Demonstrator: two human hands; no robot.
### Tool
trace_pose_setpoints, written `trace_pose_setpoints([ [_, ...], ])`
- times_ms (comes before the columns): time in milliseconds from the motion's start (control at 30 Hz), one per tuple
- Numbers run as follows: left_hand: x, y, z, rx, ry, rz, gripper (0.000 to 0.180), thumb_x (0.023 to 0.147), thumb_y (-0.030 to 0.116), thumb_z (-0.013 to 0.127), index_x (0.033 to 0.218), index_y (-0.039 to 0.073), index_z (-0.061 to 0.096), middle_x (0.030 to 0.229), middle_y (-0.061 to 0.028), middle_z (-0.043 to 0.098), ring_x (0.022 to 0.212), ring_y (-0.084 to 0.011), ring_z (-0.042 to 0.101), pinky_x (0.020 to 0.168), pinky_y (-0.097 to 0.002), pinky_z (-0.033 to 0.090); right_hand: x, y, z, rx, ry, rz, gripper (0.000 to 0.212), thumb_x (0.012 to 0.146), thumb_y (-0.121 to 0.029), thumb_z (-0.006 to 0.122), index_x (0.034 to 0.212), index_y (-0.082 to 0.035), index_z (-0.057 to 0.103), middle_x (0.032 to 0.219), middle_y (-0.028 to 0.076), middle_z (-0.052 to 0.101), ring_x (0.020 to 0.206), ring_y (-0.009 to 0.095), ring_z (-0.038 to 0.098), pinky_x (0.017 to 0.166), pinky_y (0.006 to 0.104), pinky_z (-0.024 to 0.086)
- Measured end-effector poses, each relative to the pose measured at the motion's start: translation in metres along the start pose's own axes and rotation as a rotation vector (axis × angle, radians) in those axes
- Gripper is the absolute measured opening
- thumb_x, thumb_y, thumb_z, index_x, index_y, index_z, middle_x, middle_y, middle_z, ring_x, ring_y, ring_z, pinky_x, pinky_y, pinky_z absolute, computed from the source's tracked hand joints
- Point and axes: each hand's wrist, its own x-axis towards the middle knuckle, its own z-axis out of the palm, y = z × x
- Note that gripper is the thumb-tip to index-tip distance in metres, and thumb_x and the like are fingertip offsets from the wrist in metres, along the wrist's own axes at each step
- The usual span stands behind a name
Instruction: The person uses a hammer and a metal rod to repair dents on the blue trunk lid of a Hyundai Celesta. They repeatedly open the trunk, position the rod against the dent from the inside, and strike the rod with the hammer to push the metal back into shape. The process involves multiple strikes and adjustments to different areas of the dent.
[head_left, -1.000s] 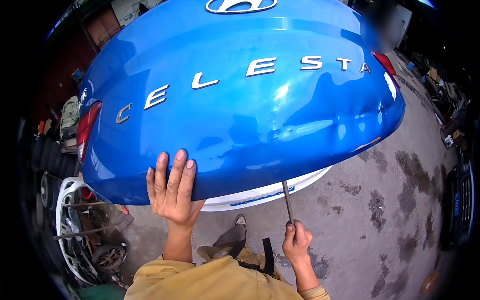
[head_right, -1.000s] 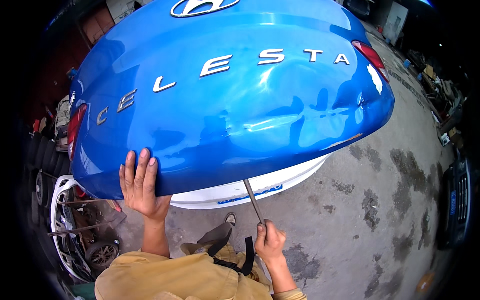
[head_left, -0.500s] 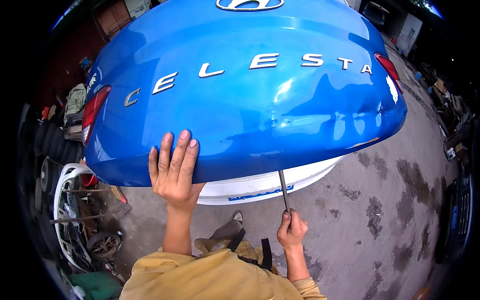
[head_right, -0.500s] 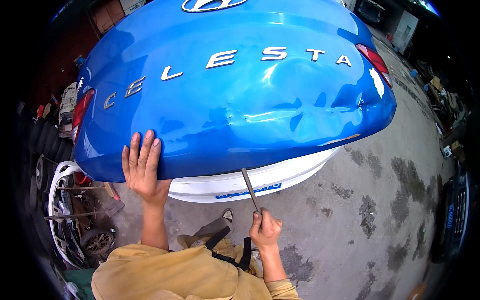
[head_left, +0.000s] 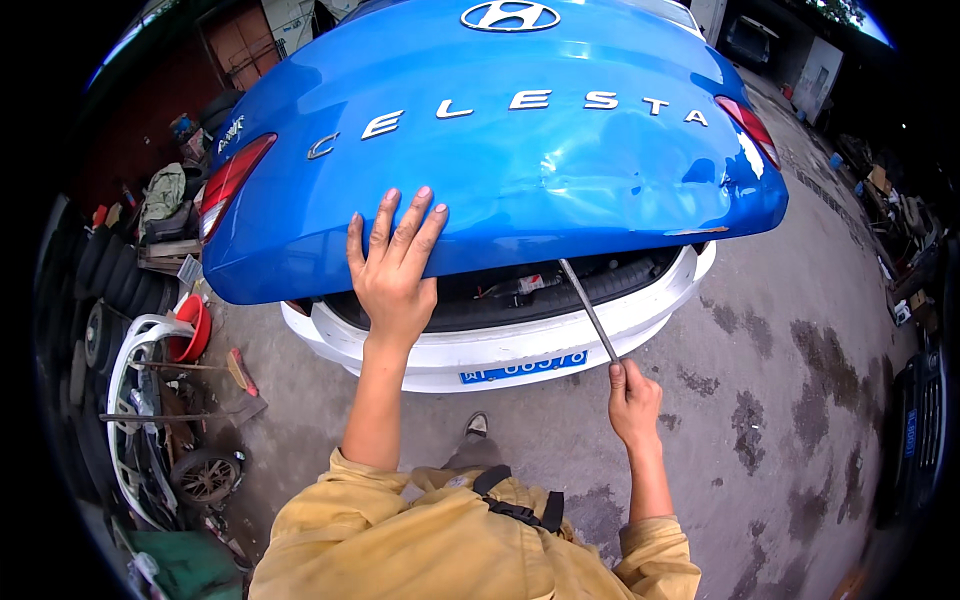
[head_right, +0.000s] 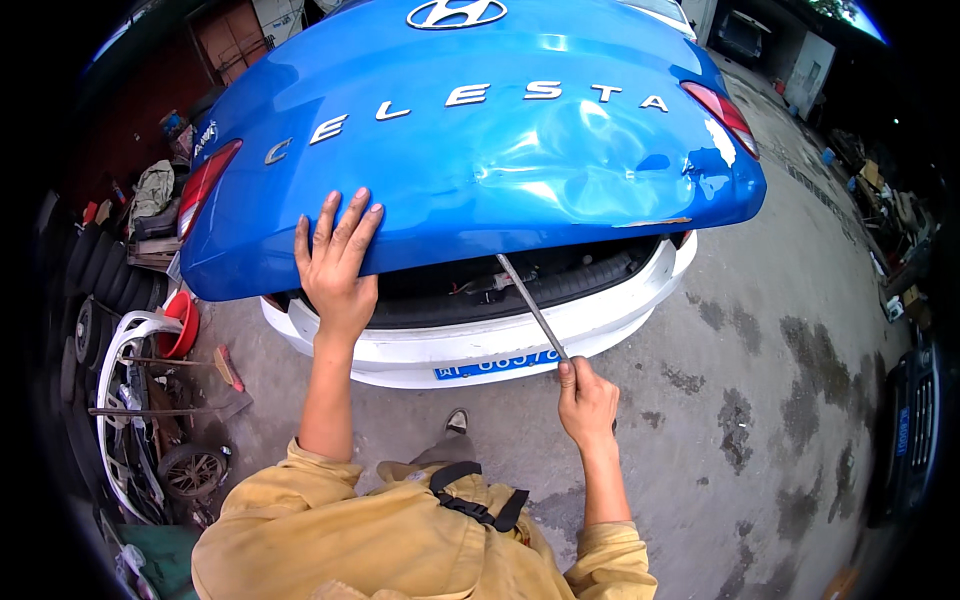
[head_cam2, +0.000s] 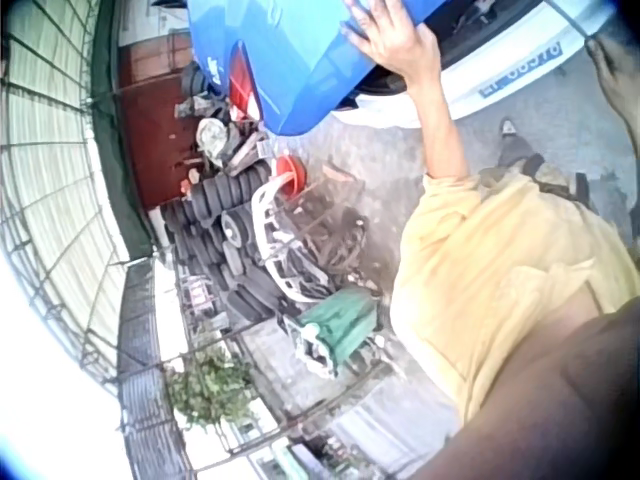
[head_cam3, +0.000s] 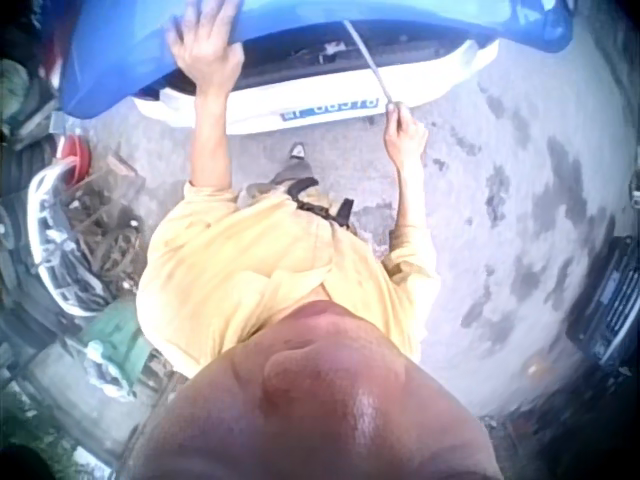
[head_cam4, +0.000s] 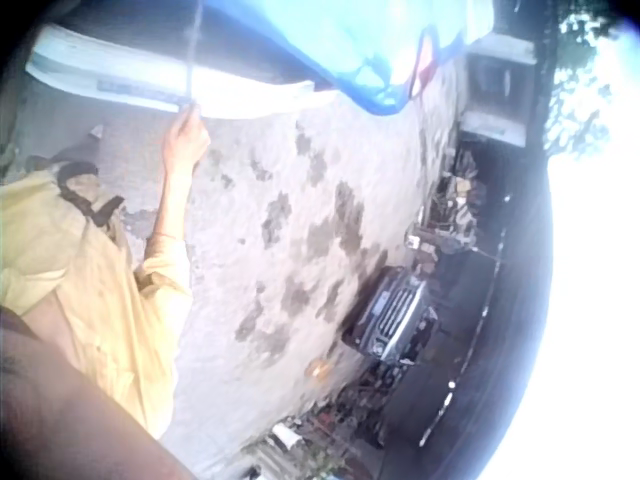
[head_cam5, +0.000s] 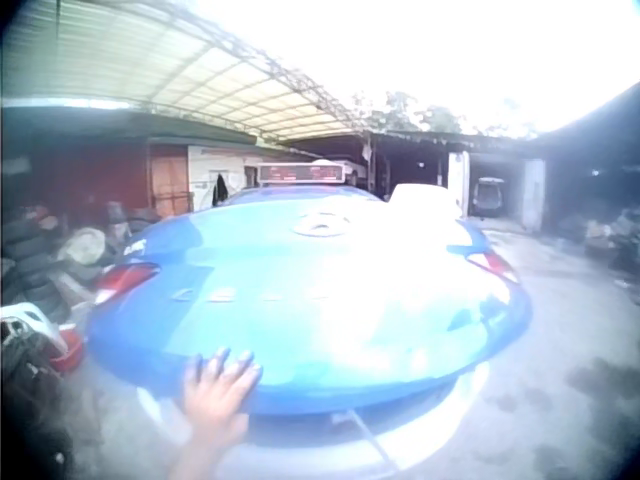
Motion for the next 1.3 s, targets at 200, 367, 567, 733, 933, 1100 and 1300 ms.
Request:
trace_pose_setpoints([
  [200, 0.001, -0.004, -0.002, -0.029, 0.017, -0.011, 0.068, 0.066, -0.01, 0.057, 0.125, 0.022, 0.071, 0.135, 0.0014, 0.065, 0.137, -0.0223, 0.051, 0.12, -0.047, 0.025, 0.019, 0.007, 0.008, 0.096, -0.032, -0.047, 0.033, 0.101, -0.028, 0.058, 0.079, -0.004, 0.056, 0.056, 0.017, 0.053, 0.052, 0.041, 0.055, 0.049, 0.0455, 0.041],
  [367, 0.0, -0.014, 0.009, -0.048, 0.128, 0.048, 0.06, 0.063, -0.009, 0.051, 0.11, 0.018, 0.076, 0.12, 0.0002, 0.073, 0.126, -0.0226, 0.061, 0.117, -0.0435, 0.032, 0.053, 0.005, -0.015, 0.047, -0.087, -0.171, 0.027, 0.098, -0.023, 0.06, 0.08, -0.003, 0.06, 0.055, 0.014, 0.053, 0.048, 0.035, 0.056, 0.047, 0.042, 0.041],
  [567, 0.0, -0.009, 0.01, 0.003, 0.073, 0.007, 0.027, 0.087, 0.011, 0.063, 0.107, 0.026, 0.074, 0.117, 0.0025, 0.074, 0.122, -0.0246, 0.064, 0.117, -0.0452, 0.035, 0.065, 0.03, 0.004, 0.042, -0.014, -0.375, 0.025, 0.094, -0.019, 0.058, 0.076, -0.001, 0.06, 0.056, 0.01, 0.053, 0.043, 0.026, 0.054, 0.044, 0.0354, 0.039],
  [733, 0.0, 0.004, 0.015, 0.019, 0.056, -0.034, 0.027, 0.09, 0.015, 0.058, 0.108, 0.031, 0.072, 0.117, 0.0056, 0.074, 0.122, -0.0228, 0.063, 0.117, -0.0462, 0.035, 0.072, 0.038, 0.0, 0.051, 0.0, -0.416, 0.031, 0.096, -0.022, 0.054, 0.079, 0.002, 0.061, 0.054, 0.009, 0.051, 0.043, 0.026, 0.051, 0.045, 0.0352, 0.037],
  [933, 0.011, 0.001, 0.012, 0.005, 0.084, -0.011, 0.036, 0.082, -0.002, 0.062, 0.107, 0.021, 0.074, 0.118, 0.0011, 0.074, 0.124, -0.0246, 0.063, 0.116, -0.0464, 0.034, 0.07, 0.021, -0.009, 0.039, -0.125, -0.259, 0.021, 0.093, -0.018, 0.062, 0.082, 0.0, 0.064, 0.057, 0.012, 0.055, 0.045, 0.03, 0.055, 0.046, 0.0377, 0.04],
  [1100, 0.016, 0.01, 0.012, -0.027, 0.129, -0.084, 0.046, 0.074, -0.01, 0.058, 0.107, 0.016, 0.076, 0.12, -0.0026, 0.073, 0.128, -0.0256, 0.06, 0.117, -0.0466, 0.029, 0.053, 0.049, -0.001, 0.069, -0.079, -0.276, 0.022, 0.095, -0.018, 0.059, 0.082, 0.0, 0.063, 0.054, 0.01, 0.052, 0.045, 0.03, 0.054, 0.046, 0.0381, 0.039],
  [1300, 0.007, 0.018, 0.007, -0.045, 0.1, -0.13, 0.056, 0.063, -0.011, 0.051, 0.11, 0.01, 0.073, 0.122, -0.0074, 0.072, 0.133, -0.0295, 0.056, 0.118, -0.0484, 0.025, 0.052, 0.065, 0.021, 0.129, -0.007, -0.368, 0.027, 0.1, -0.021, 0.053, 0.085, 0.0, 0.061, 0.055, 0.01, 0.05, 0.046, 0.031, 0.054, 0.047, 0.0381, 0.039],
])
